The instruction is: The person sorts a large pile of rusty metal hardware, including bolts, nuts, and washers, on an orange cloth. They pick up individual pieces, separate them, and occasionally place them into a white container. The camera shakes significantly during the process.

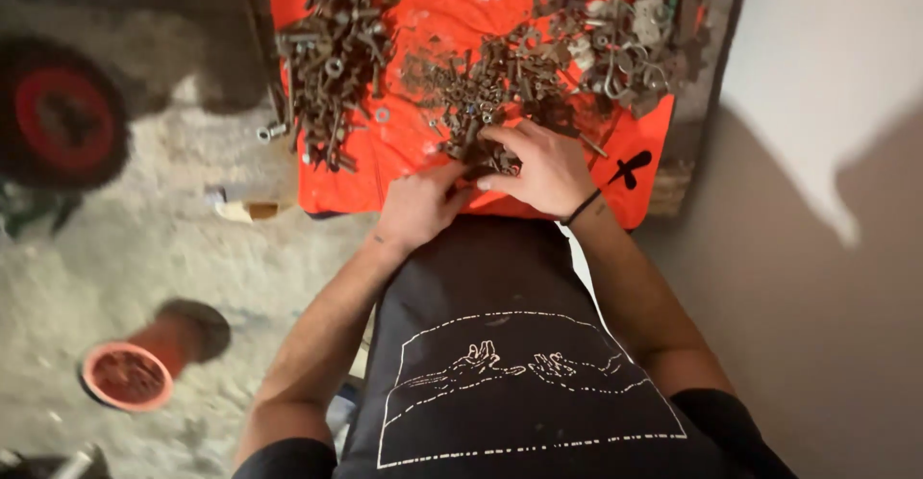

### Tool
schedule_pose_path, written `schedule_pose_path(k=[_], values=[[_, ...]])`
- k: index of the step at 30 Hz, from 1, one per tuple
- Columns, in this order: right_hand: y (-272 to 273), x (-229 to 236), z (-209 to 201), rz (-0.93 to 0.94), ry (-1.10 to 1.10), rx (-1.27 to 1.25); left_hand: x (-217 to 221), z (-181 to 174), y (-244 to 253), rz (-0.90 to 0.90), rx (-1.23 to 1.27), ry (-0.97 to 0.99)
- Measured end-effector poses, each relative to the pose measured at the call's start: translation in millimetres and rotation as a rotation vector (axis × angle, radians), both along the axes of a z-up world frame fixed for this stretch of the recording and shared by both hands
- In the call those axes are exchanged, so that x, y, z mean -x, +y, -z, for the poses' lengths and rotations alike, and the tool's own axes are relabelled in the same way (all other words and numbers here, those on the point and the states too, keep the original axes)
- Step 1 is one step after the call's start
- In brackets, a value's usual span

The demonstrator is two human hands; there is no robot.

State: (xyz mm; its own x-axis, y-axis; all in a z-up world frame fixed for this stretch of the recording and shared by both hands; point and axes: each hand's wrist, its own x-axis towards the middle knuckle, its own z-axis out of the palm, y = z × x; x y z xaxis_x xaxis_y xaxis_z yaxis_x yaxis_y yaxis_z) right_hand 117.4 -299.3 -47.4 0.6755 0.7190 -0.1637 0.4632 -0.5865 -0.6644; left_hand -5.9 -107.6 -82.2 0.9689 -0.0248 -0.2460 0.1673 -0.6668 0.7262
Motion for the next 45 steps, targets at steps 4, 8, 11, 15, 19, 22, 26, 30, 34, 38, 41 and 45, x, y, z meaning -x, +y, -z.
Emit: schedule_pose_path(k=[4,8,11,15,19,22,26,30,34,38,41,45], values=[[8.1,-10.1,-15.7,-0.168,-0.107,0.023,13.0,8.5,-11.9,-0.154,-0.001,0.021],[5.2,-5.0,11.4,-0.239,-0.176,-0.008,16.3,20.9,-14.3,-0.233,0.002,0.006],[-3.1,-4.7,21.8,-0.172,-0.165,-0.028,8.7,17.2,-6.2,-0.257,-0.003,-0.046],[-9.5,1.0,21.4,-0.013,-0.221,-0.067,-18.5,0.2,5.3,-0.128,-0.042,-0.203],[-5.0,15.0,8.0,0.131,-0.172,-0.127,-27.9,24.3,6.9,0.071,-0.235,-0.181],[-5.7,23.5,18.4,0.178,-0.114,-0.189,-33.7,8.1,16.9,0.016,-0.033,-0.267],[4.9,28.7,-4.3,0.230,-0.076,-0.327,-33.6,-26.8,35.8,-0.068,0.408,0.011],[-8.8,41.7,11.1,0.308,0.302,-0.284,-26.1,-37.4,42.3,0.135,0.502,-0.112],[-4.8,40.0,-7.0,0.069,-0.009,-0.519,-22.4,-27.6,35.0,0.150,0.551,-0.257],[-6.4,43.9,-13.3,-0.008,-0.193,-0.561,-18.6,-26.4,25.0,0.166,0.598,-0.260],[-25.3,32.8,2.4,0.089,-0.300,-0.544,-19.6,-29.0,18.4,0.142,0.592,-0.268],[-68.7,-20.0,5.8,0.549,-0.181,-0.284,-14.7,-19.3,18.1,0.159,0.200,-0.238]])
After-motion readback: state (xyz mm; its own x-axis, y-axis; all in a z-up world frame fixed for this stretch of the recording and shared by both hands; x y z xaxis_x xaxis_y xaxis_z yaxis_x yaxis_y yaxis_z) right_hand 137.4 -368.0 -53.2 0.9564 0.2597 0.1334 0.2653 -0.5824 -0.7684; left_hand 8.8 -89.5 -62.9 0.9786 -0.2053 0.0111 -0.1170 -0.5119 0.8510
